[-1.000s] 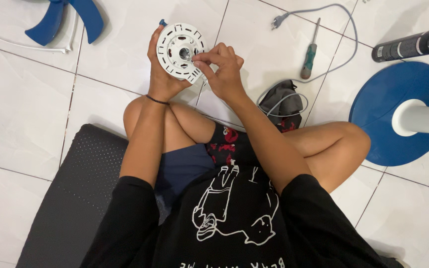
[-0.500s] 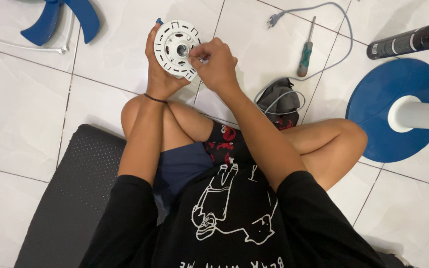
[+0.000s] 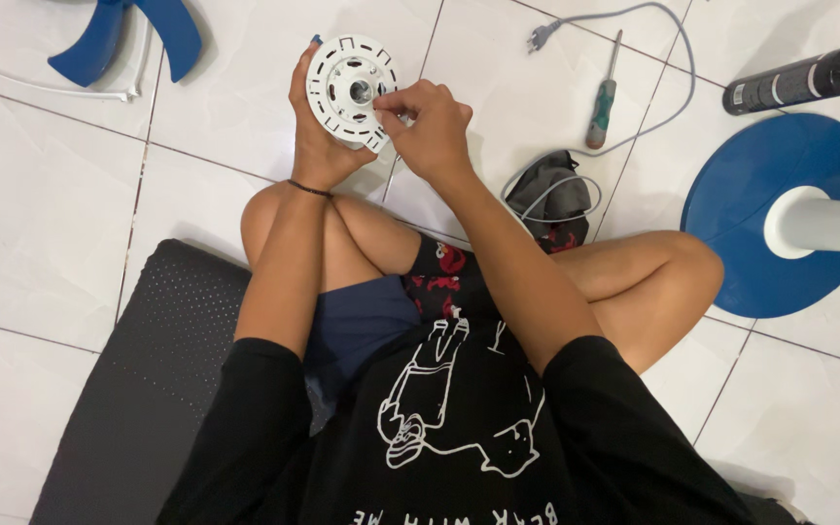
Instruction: The person sits on a mat and uses a screwdriver to remove screws from the rear housing of a white electric fan. They detach the rear grille and then wipe the fan motor housing with a yellow cloth.
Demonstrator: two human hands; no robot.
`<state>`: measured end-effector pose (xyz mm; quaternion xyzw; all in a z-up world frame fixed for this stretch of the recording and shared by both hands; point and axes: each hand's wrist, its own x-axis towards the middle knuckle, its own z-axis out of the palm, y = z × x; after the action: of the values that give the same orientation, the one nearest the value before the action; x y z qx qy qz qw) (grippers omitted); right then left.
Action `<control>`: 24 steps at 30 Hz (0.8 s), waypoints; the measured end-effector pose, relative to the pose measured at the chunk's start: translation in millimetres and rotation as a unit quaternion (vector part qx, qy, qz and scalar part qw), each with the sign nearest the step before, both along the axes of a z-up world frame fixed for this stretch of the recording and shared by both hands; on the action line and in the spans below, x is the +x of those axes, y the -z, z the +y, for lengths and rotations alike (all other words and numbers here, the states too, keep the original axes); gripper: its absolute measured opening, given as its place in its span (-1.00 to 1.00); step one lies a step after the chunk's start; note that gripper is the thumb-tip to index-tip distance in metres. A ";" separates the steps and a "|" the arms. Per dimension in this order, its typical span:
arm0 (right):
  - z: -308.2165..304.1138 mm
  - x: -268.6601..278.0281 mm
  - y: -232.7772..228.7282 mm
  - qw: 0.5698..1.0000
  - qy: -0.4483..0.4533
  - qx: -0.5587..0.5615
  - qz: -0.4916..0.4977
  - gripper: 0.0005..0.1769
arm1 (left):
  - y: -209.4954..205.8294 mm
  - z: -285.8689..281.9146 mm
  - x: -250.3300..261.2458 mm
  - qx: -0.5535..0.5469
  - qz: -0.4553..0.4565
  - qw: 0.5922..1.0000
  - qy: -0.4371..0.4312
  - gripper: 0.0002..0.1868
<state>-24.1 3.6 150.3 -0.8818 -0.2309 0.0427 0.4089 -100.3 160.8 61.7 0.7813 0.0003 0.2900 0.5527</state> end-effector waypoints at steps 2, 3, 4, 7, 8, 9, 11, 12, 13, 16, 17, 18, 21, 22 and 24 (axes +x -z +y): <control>-3.8 -0.1 1.5 1.000 -0.006 0.006 0.005 -0.86 | 0.7 0.6 0.6 -0.012 0.003 1.000 0.010 0.36; -5.4 -0.4 3.7 1.000 -0.009 0.009 0.008 -0.83 | 1.0 0.9 0.7 -0.018 0.005 1.000 0.015 0.36; -6.9 -1.1 7.1 0.999 -0.005 0.040 0.034 -0.81 | 1.3 0.9 0.5 -0.021 0.007 1.000 0.016 0.37; -13.9 1.0 27.2 0.988 0.001 0.129 0.079 -0.75 | 1.5 0.4 1.2 -0.030 0.006 0.999 0.021 0.40; -19.9 3.9 37.1 0.985 -0.001 0.157 0.073 -0.74 | 1.2 0.6 1.4 -0.033 0.001 0.999 0.024 0.41; -27.7 7.2 48.5 0.981 -0.004 0.185 0.066 -0.74 | 0.8 0.7 1.4 -0.036 -0.003 0.999 0.028 0.42; -57.3 20.6 72.8 0.981 0.036 0.177 0.066 -0.74 | 0.0 0.0 2.1 -0.023 -0.002 1.000 0.017 0.41; -75.7 34.2 85.0 0.981 0.074 0.166 0.070 -0.76 | -0.5 -0.4 2.7 -0.016 -0.001 1.000 0.012 0.40; -97.6 47.1 96.3 0.979 0.112 0.153 0.075 -0.78 | -1.1 -0.6 3.1 -0.012 0.002 1.000 0.010 0.40; -178.6 69.7 119.1 0.970 0.234 0.051 0.038 -0.75 | -2.8 -1.0 3.4 -0.014 0.011 1.000 0.011 0.40; -200.6 74.2 124.6 0.960 0.280 0.017 -0.018 -0.72 | -2.9 -1.3 4.1 -0.026 0.012 0.999 0.017 0.40; -219.8 79.0 128.5 0.955 0.294 -0.033 -0.012 -0.66 | -3.2 -1.7 4.3 -0.038 0.013 0.999 0.022 0.40; -253.6 86.7 139.6 0.935 0.315 -0.164 -0.006 -0.47 | -5.1 -2.4 5.1 -0.019 0.018 1.000 0.015 0.41; -259.6 89.4 143.1 0.931 0.308 -0.197 -0.013 -0.45 | -6.0 -2.1 4.6 -0.024 0.021 0.999 0.016 0.41; -270.6 94.2 149.2 0.925 0.312 -0.216 0.011 -0.45 | -7.9 -1.5 3.5 -0.032 0.028 0.999 0.019 0.40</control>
<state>70.1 -266.9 1.1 -0.9758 0.0758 -0.0285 0.2032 -96.8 159.4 69.6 0.7708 0.0101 0.2574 0.5827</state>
